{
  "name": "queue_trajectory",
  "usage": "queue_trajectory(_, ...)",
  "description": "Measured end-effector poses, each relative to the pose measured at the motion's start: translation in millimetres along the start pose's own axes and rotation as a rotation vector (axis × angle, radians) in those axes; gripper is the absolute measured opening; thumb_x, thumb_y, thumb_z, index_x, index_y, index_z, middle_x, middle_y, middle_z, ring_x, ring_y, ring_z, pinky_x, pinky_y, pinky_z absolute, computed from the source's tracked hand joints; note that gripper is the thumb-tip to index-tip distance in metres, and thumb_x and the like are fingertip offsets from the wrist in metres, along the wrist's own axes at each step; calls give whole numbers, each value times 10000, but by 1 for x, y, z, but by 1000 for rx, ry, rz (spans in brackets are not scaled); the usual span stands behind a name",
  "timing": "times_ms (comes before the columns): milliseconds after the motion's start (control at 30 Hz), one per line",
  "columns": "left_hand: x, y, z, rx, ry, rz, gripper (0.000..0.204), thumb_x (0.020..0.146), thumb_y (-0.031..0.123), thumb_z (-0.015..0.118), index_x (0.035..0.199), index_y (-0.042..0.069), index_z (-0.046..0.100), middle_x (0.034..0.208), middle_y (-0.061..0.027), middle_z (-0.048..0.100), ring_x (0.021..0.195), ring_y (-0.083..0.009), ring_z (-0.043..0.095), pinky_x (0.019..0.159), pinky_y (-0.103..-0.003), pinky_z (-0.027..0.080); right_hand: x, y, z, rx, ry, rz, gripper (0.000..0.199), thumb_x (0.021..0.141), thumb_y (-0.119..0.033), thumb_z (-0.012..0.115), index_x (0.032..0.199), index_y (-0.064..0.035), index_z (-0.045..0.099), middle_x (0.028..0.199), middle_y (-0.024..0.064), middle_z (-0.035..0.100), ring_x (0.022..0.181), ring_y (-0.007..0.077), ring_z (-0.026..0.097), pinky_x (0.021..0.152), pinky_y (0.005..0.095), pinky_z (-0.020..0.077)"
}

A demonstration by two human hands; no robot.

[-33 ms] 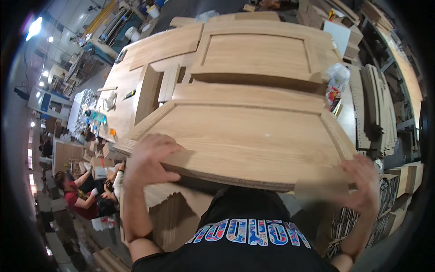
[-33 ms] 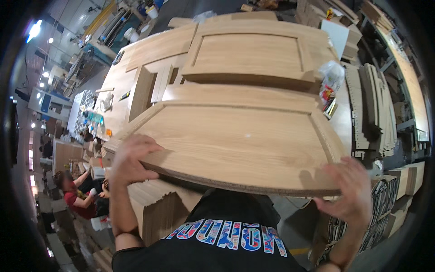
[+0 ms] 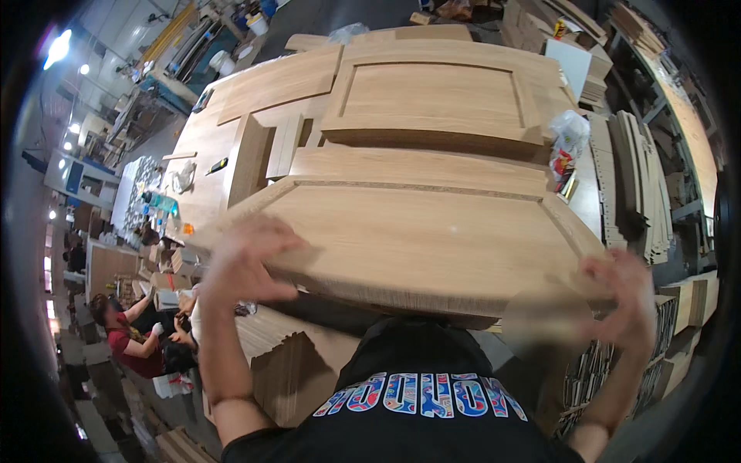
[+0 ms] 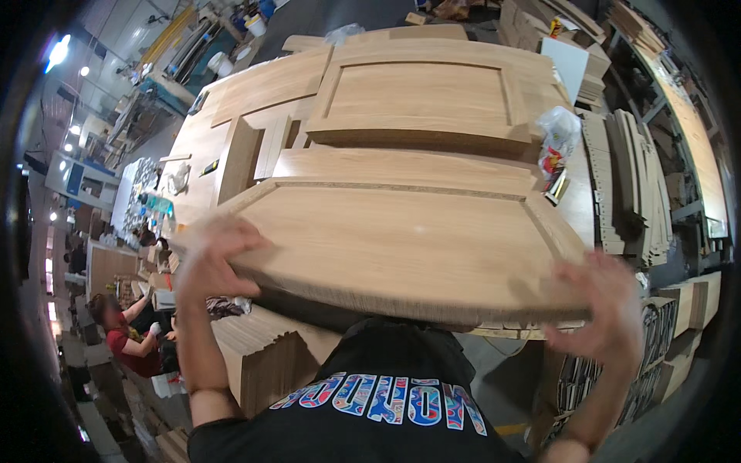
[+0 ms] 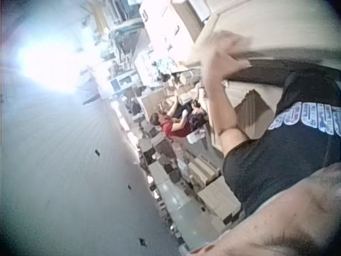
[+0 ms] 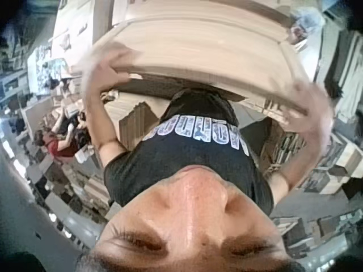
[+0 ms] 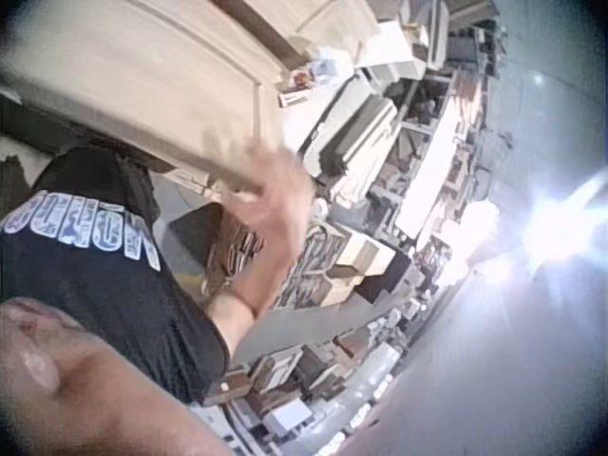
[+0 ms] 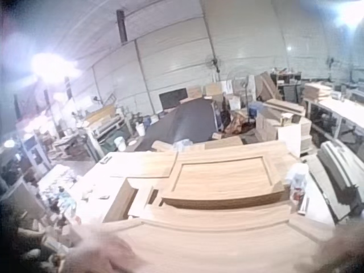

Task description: The person assembles wooden cabinet doors by placing wooden slats into grooves and securing them using a pneumatic nail gun.

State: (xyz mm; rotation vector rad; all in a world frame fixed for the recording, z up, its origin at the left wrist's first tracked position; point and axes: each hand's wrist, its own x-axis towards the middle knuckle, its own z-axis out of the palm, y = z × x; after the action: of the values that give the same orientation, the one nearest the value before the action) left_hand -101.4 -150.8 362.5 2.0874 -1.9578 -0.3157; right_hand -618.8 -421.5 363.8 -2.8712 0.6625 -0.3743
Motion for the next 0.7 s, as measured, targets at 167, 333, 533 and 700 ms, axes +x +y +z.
queue_trajectory(167,99,-56,-68,-154,113,-196,377,742,129,931,1100,67,832,1057,-69,809,996,-186,771,925,-387,626,84,92,-18,-157,314,-52,629,823,-308,923,1358,-46,720,1378,140,771,1364,342,671,1255,513,451)
queue_trajectory(333,131,-148,-60,270,834,89,528,969,347,886,1389,66,732,1370,-132,753,1331,-284,671,1163,-430,507,79,248,144,451,1103,402,728,1156,-557,564,1673,-50,490,1677,152,548,1580,297,485,1335,450,339)
queue_trajectory(533,91,-354,144,-697,1018,-655,806,1111,677,629,1598,38,569,1492,-110,671,1418,-246,587,1237,-423,408,83,232,302,1385,818,765,877,1163,-698,456,1738,-35,432,1766,89,485,1625,265,441,1325,457,316)
queue_trajectory(700,122,-367,220,-1091,791,-554,637,1043,666,762,1138,35,771,1019,38,702,952,-89,615,868,-308,506,106,251,312,1146,957,774,851,1170,-637,510,1703,24,447,1720,141,504,1560,261,491,1282,416,393)
